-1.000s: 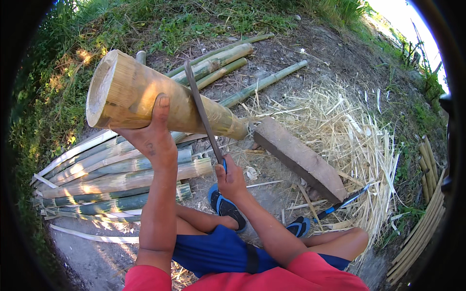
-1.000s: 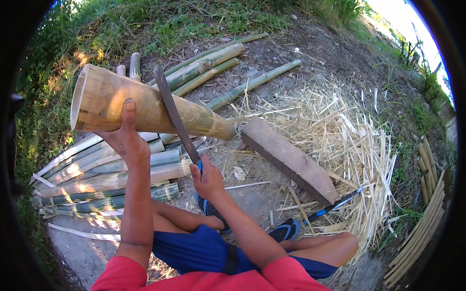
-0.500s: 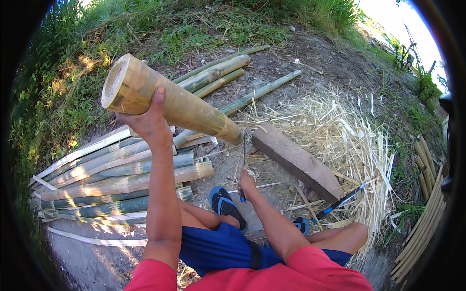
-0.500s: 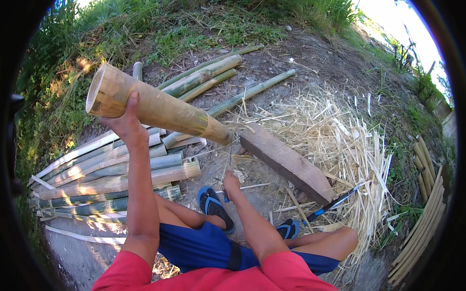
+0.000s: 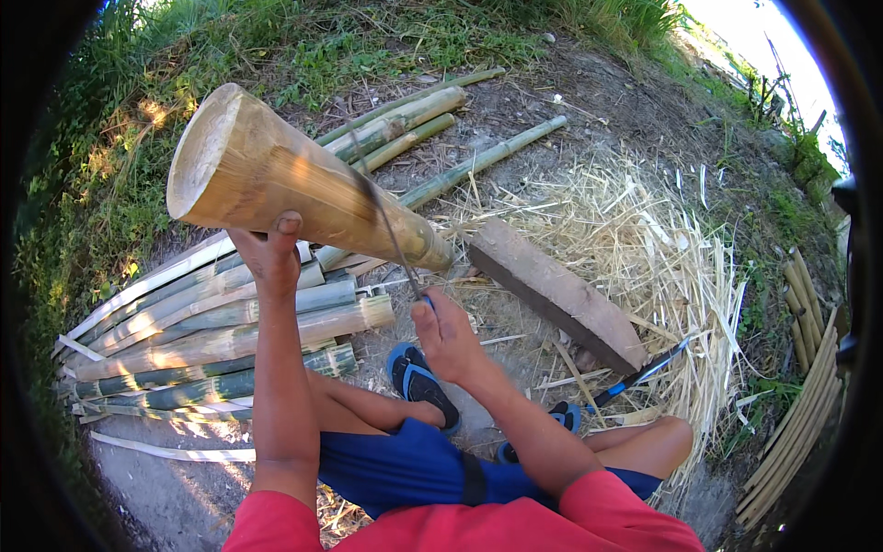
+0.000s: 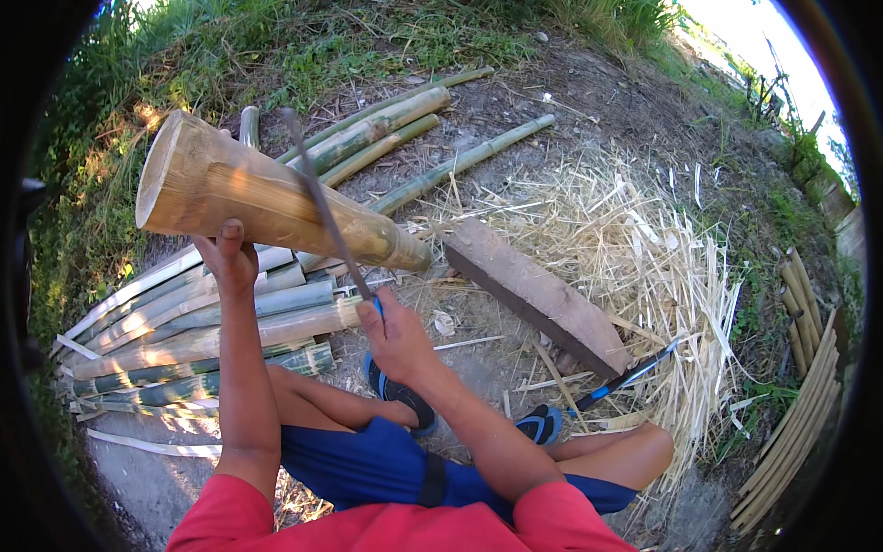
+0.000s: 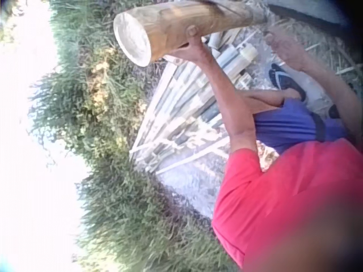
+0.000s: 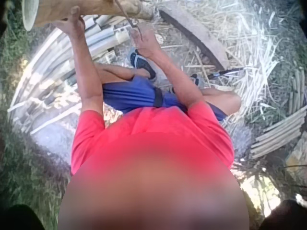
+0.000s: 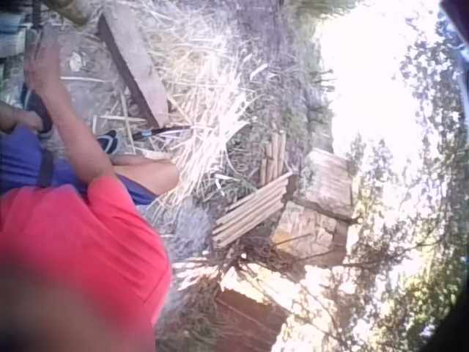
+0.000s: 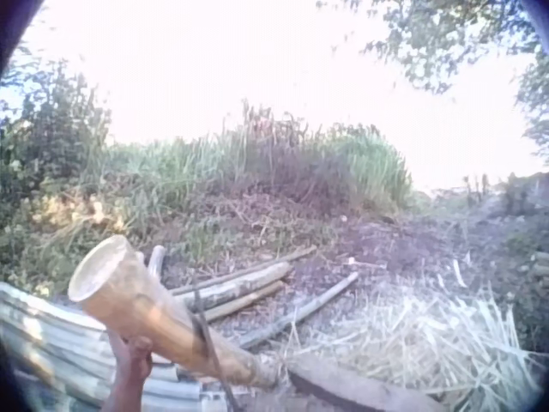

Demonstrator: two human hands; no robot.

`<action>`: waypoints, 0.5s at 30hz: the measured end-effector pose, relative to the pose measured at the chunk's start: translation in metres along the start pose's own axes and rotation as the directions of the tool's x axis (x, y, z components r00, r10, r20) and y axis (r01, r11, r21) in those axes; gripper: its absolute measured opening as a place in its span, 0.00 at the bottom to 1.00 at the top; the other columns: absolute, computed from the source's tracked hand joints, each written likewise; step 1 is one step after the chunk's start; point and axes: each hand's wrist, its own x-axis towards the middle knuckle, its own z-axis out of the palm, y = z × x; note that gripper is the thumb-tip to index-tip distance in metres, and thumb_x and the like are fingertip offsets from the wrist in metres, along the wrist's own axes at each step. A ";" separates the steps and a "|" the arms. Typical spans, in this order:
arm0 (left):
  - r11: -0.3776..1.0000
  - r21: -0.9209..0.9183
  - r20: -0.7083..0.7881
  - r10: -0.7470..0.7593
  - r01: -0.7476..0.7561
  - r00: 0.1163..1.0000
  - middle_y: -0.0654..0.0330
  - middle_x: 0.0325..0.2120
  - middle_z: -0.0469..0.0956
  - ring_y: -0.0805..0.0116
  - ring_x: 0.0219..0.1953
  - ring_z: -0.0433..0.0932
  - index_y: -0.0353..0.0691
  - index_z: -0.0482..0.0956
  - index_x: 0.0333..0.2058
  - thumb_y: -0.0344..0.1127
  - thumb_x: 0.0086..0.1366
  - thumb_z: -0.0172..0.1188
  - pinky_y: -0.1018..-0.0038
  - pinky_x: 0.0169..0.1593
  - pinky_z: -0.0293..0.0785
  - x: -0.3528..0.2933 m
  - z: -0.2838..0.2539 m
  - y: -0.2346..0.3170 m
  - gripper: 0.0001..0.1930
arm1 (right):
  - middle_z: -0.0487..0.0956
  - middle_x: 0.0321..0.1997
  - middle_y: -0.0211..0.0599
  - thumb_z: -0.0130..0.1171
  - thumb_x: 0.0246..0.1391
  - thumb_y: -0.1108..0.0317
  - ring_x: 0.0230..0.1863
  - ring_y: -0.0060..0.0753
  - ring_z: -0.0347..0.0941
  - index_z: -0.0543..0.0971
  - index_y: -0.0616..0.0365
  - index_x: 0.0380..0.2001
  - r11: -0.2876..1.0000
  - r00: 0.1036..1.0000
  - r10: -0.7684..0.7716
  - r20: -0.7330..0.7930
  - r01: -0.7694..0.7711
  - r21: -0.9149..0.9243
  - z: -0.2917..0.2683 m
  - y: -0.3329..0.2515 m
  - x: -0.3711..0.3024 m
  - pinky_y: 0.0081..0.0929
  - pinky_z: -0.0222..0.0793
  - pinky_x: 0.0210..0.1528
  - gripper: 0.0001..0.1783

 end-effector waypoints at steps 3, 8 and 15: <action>0.995 -0.095 -0.038 0.003 -0.006 0.999 0.54 0.53 0.69 0.61 0.55 0.70 0.33 0.59 0.61 0.53 0.48 0.77 0.64 0.60 0.67 -0.001 0.007 0.007 0.50 | 0.67 0.17 0.33 0.40 0.69 0.38 0.19 0.34 0.66 0.71 0.61 0.32 0.988 0.986 0.116 -0.118 -0.126 -0.087 0.007 0.025 -0.006 0.34 0.63 0.25 0.32; 0.994 -0.100 -0.024 0.052 -0.054 0.998 0.53 0.54 0.67 0.60 0.57 0.69 0.33 0.57 0.62 0.50 0.49 0.76 0.63 0.61 0.67 0.001 0.025 0.016 0.49 | 0.65 0.14 0.24 0.43 0.67 0.36 0.12 0.20 0.59 0.71 0.53 0.28 0.527 0.529 0.849 0.017 -0.848 0.060 -0.020 0.083 0.000 0.23 0.53 0.13 0.30; 0.990 0.124 -0.103 0.083 -0.070 0.991 0.48 0.61 0.64 0.52 0.61 0.69 0.35 0.50 0.67 0.51 0.52 0.72 0.56 0.65 0.66 -0.005 0.047 0.023 0.53 | 0.68 0.19 0.31 0.41 0.71 0.43 0.23 0.27 0.66 0.71 0.62 0.29 0.996 0.999 0.006 -0.040 -0.010 -0.086 0.016 0.044 -0.009 0.31 0.64 0.27 0.30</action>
